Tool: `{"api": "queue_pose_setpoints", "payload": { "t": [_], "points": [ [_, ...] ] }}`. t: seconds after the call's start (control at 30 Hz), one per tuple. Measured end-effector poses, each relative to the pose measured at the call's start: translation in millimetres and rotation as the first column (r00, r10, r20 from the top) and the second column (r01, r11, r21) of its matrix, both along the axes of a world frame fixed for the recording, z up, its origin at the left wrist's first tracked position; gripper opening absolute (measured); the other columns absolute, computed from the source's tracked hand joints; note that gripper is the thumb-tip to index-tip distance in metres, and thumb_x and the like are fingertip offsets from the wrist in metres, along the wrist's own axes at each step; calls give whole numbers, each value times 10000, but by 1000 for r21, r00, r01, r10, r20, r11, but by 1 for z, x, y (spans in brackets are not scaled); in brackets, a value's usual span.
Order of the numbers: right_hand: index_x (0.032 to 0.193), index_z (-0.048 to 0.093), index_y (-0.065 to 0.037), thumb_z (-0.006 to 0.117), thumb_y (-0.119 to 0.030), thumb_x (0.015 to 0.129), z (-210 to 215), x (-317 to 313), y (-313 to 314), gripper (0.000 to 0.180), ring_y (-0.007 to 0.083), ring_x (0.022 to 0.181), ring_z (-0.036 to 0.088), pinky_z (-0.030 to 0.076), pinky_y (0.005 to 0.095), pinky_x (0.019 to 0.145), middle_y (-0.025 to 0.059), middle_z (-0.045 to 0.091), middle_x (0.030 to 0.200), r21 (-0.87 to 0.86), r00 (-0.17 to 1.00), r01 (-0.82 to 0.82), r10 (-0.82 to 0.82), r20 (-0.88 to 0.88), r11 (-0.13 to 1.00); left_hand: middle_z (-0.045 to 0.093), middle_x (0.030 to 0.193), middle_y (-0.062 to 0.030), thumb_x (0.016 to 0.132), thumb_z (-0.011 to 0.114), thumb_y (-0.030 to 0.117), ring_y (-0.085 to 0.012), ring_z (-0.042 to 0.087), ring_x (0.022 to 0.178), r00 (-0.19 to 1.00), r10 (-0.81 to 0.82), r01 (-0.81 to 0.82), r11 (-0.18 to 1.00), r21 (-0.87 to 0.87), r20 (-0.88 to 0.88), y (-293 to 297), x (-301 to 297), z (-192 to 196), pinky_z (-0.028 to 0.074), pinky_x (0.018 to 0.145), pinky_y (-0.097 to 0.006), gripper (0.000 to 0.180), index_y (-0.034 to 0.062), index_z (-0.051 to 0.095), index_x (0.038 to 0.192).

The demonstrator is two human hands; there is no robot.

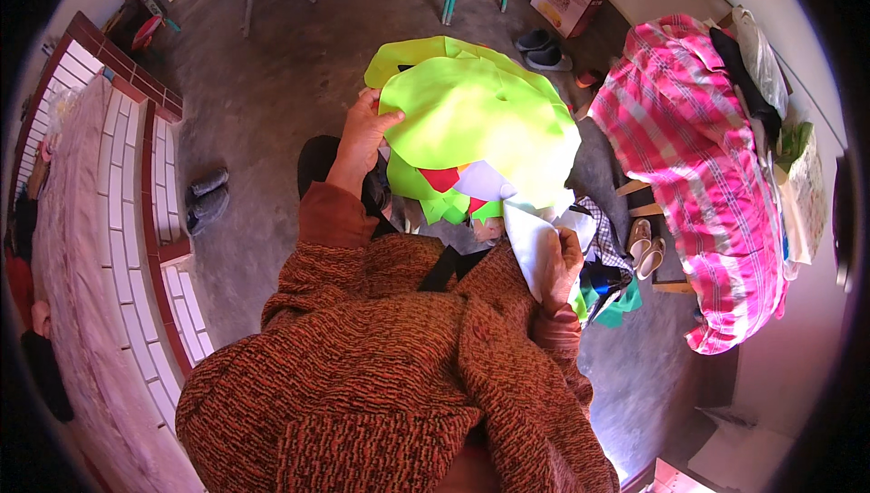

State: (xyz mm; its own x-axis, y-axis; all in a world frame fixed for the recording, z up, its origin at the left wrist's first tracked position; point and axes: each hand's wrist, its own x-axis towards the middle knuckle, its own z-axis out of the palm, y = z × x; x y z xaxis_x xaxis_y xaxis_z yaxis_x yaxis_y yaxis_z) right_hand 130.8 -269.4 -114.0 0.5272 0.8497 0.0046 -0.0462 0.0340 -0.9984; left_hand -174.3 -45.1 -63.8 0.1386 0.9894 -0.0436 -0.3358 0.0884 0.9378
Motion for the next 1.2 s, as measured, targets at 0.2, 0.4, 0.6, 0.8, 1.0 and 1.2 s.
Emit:
{"api": "queue_pose_setpoints", "payload": {
  "t": [0.2,0.4,0.6,0.8,1.0,1.2],
  "points": [
    [887,562,-17,583,-127,908,5,-3,1,114,33,669,436,360,175,588,-31,541,780,6,1000,3,-3,-8,1000,590,1138,-94,733,602,-112,-169,577,1002,998,27,-21,995,100,-58,-10,-3,15,453,874,-286,540,-10,479,1248],
    [893,565,-19,570,-129,911,11,-6,1,111,30,664,426,347,177,576,-35,532,774,-34,999,3,-2,34,999,600,1135,-123,725,617,-86,-206,589,1013,966,131,-98,984,152,-224,-8,-11,8,460,874,-312,519,4,484,1218],
    [939,589,1,573,-100,903,2,1,-2,108,51,709,463,395,186,624,-16,552,808,-18,998,29,-30,-62,999,550,1175,-158,745,707,91,-305,524,1104,285,641,-76,757,650,-713,-21,7,28,423,908,-398,538,71,499,1241],
    [940,584,-13,573,-134,902,24,-3,-1,127,46,690,466,386,189,600,-24,563,803,-21,1000,19,-19,-10,1000,360,1419,-145,788,667,375,-373,288,1331,317,642,330,615,716,-698,-35,42,31,216,1039,-574,591,177,472,1309],
    [927,592,-33,598,-127,893,18,4,-3,101,71,774,516,418,206,719,-4,595,861,173,961,71,-21,-276,982,249,1493,-119,813,631,450,-361,209,1377,295,471,494,669,555,-831,-37,49,13,159,1065,-596,630,238,430,1371],
    [926,597,-42,619,-112,879,17,11,-5,87,97,818,545,432,237,785,14,615,894,228,918,83,15,-397,970,543,1190,-142,755,729,227,-290,507,1116,613,408,410,567,714,-676,-67,76,45,402,921,-433,445,92,593,1158]
  ]
}}
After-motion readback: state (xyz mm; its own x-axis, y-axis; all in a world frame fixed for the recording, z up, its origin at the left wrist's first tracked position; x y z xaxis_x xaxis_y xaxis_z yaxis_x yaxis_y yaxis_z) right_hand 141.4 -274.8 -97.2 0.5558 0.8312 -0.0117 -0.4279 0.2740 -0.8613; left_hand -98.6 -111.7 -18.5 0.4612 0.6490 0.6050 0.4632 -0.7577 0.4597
